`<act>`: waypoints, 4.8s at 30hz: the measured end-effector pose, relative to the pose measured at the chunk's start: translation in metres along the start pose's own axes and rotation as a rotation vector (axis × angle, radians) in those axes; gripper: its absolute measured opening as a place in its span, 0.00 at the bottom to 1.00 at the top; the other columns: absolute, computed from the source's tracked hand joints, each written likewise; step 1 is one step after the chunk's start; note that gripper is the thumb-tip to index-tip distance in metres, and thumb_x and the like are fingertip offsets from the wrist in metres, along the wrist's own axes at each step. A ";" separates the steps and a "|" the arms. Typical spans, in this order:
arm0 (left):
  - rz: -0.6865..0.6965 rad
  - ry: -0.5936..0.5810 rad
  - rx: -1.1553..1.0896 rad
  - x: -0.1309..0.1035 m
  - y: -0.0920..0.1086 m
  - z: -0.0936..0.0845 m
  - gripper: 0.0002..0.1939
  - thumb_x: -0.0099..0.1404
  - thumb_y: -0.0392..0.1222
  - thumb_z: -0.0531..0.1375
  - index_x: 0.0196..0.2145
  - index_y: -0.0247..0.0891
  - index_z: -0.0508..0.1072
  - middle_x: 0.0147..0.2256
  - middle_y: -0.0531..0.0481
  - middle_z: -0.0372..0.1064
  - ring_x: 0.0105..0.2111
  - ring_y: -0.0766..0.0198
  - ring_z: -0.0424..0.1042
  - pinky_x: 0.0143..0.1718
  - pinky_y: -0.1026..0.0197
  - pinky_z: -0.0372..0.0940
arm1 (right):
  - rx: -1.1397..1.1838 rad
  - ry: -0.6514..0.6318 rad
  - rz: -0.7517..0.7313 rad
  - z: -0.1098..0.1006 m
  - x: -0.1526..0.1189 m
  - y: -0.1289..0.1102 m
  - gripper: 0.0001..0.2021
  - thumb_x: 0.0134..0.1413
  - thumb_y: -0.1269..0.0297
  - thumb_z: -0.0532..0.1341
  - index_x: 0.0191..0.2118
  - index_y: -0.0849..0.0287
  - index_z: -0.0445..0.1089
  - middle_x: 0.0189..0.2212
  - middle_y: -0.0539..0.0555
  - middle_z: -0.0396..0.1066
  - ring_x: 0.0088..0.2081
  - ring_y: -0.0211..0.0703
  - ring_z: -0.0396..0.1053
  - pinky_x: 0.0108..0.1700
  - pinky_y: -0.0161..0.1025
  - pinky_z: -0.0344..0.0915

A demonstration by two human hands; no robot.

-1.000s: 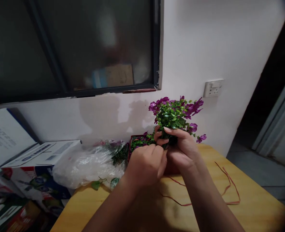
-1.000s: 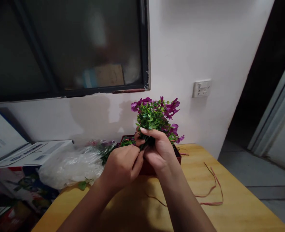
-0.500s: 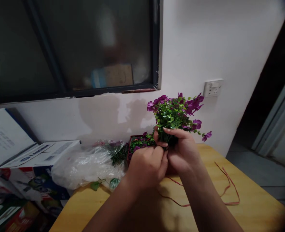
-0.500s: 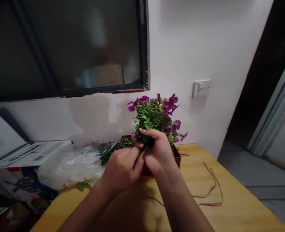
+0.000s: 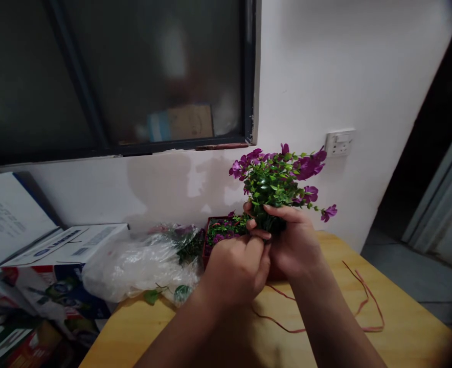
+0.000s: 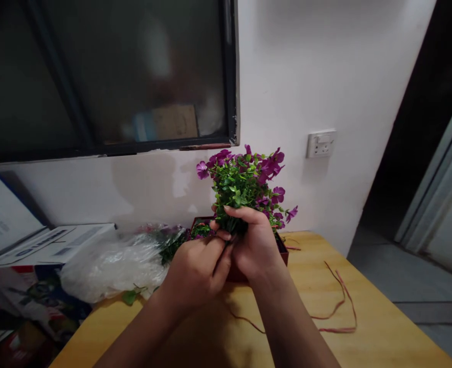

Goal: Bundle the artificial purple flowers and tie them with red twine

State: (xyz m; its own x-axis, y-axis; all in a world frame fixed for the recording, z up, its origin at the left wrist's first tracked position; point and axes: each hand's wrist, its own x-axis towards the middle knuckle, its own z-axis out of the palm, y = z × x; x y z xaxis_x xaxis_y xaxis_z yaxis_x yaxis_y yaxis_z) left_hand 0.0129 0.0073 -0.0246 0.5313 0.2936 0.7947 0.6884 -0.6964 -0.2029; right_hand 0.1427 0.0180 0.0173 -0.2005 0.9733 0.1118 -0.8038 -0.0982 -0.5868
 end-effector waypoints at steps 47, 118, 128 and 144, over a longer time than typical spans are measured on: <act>-0.140 0.062 -0.031 0.000 0.000 0.001 0.12 0.71 0.36 0.50 0.28 0.39 0.63 0.22 0.51 0.64 0.23 0.62 0.66 0.27 0.57 0.55 | 0.161 -0.356 0.011 -0.026 0.020 0.001 0.24 0.40 0.62 0.70 0.47 0.60 0.71 0.40 0.53 0.76 0.37 0.41 0.74 0.46 0.41 0.74; -0.391 -0.234 -0.588 0.008 -0.006 -0.001 0.16 0.73 0.42 0.46 0.30 0.38 0.66 0.29 0.48 0.71 0.29 0.62 0.70 0.34 0.59 0.61 | 0.224 0.127 -0.340 -0.006 0.015 0.006 0.05 0.49 0.70 0.66 0.31 0.57 0.69 0.26 0.47 0.71 0.27 0.38 0.71 0.30 0.38 0.73; -0.785 -0.471 -1.338 0.004 -0.011 0.001 0.22 0.70 0.60 0.50 0.30 0.38 0.64 0.20 0.54 0.66 0.17 0.69 0.66 0.20 0.66 0.60 | 0.118 0.034 -0.294 -0.005 0.010 0.007 0.07 0.44 0.65 0.65 0.29 0.58 0.67 0.24 0.51 0.69 0.26 0.38 0.67 0.19 0.30 0.62; -0.970 -0.446 -1.717 0.000 -0.013 0.009 0.18 0.63 0.56 0.60 0.33 0.39 0.61 0.21 0.58 0.59 0.17 0.69 0.65 0.22 0.65 0.61 | 0.024 -0.155 -0.208 -0.014 0.017 0.007 0.07 0.43 0.64 0.65 0.30 0.58 0.69 0.26 0.50 0.70 0.27 0.38 0.68 0.20 0.30 0.60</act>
State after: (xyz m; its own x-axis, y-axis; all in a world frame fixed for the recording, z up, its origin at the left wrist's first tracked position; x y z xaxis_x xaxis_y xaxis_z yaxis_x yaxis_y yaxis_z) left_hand 0.0085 0.0223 -0.0277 0.5937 0.8023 0.0616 -0.1822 0.0596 0.9815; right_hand 0.1413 0.0369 0.0040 -0.1110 0.9299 0.3508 -0.8492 0.0946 -0.5195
